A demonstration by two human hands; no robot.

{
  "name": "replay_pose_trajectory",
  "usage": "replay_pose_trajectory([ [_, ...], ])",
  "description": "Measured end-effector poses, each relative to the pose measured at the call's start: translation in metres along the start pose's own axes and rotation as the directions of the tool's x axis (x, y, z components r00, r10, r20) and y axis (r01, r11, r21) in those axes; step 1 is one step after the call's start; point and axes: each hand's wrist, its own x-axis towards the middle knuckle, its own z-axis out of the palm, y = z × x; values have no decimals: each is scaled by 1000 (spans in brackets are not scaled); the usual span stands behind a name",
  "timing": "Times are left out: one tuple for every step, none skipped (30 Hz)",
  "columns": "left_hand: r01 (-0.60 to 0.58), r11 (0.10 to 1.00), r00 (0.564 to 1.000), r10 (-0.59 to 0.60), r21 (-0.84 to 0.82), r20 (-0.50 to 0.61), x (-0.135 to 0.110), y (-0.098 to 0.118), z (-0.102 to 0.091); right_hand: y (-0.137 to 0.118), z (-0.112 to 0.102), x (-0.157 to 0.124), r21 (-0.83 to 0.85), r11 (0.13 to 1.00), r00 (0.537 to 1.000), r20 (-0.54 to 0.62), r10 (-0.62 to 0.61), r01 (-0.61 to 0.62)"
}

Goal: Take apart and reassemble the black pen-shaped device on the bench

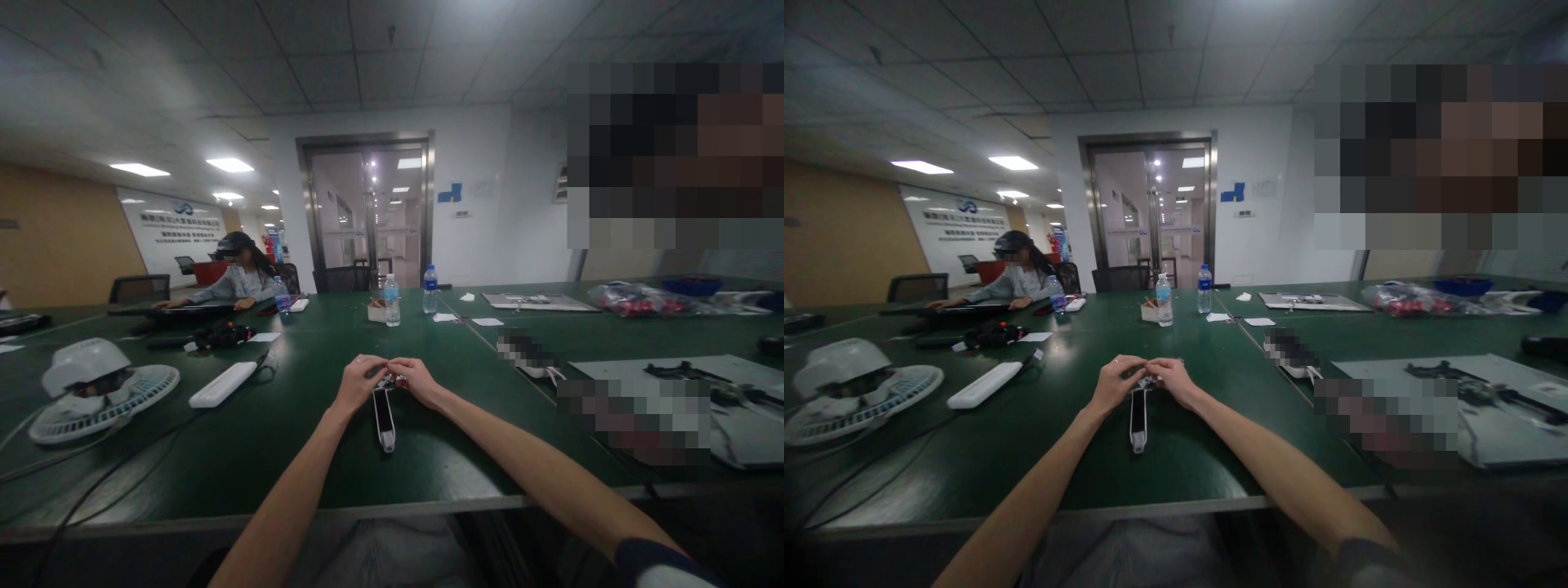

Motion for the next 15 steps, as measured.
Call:
replay_pose_trajectory([
  [3,1000,1000,-3,-2,-1,0,0,0,-1,0,0,0,1000,1000,1,-1,1],
  [6,1000,1000,-6,-5,1,0,1,0,-1,0,-1,-2,1000,1000,3,-1,1],
  [9,1000,1000,-9,-8,4,0,1,-1,-1,0,-1,-2,1000,1000,2,0,0],
  [12,1000,1000,-12,-10,6,0,1,-1,-2,0,-1,-3,1000,1000,2,-1,1],
  [16,1000,1000,-16,-11,5,0,1,-1,-1,0,-1,-1,1000,1000,5,-1,1],
  [20,1000,1000,-19,-10,4,0,1,0,-1,0,-1,2,1000,1000,10,-4,4],
  [21,1000,1000,-21,-9,3,0,1,0,0,-1,-1,4,1000,1000,15,-8,8],
  [19,1000,1000,-19,-6,3,0,1,0,1,-1,0,5,1000,1000,22,-14,14],
  [17,1000,1000,-17,-5,6,0,1,0,1,-2,0,3,1000,999,29,-19,19],
  [13,1000,1000,-13,-3,9,0,1,0,2,-3,1,0,1000,999,35,-21,21],
  [9,1000,1000,-9,-1,11,0,1,0,2,-3,1,-4,1000,999,36,-20,20],
  [4,1000,1000,-4,2,12,0,2,-1,2,-3,1,-7,1000,999,34,-15,16],
  [-3,1000,1000,2,5,10,0,3,-1,1,-3,2,-7,1000,1000,29,-8,9],
  [-11,1000,1000,11,9,9,1,5,-2,0,-3,2,-4,1000,1000,27,0,0],
  [-21,1000,1000,20,15,7,1,6,-2,-2,-3,2,3,1000,1000,26,8,-8],
])
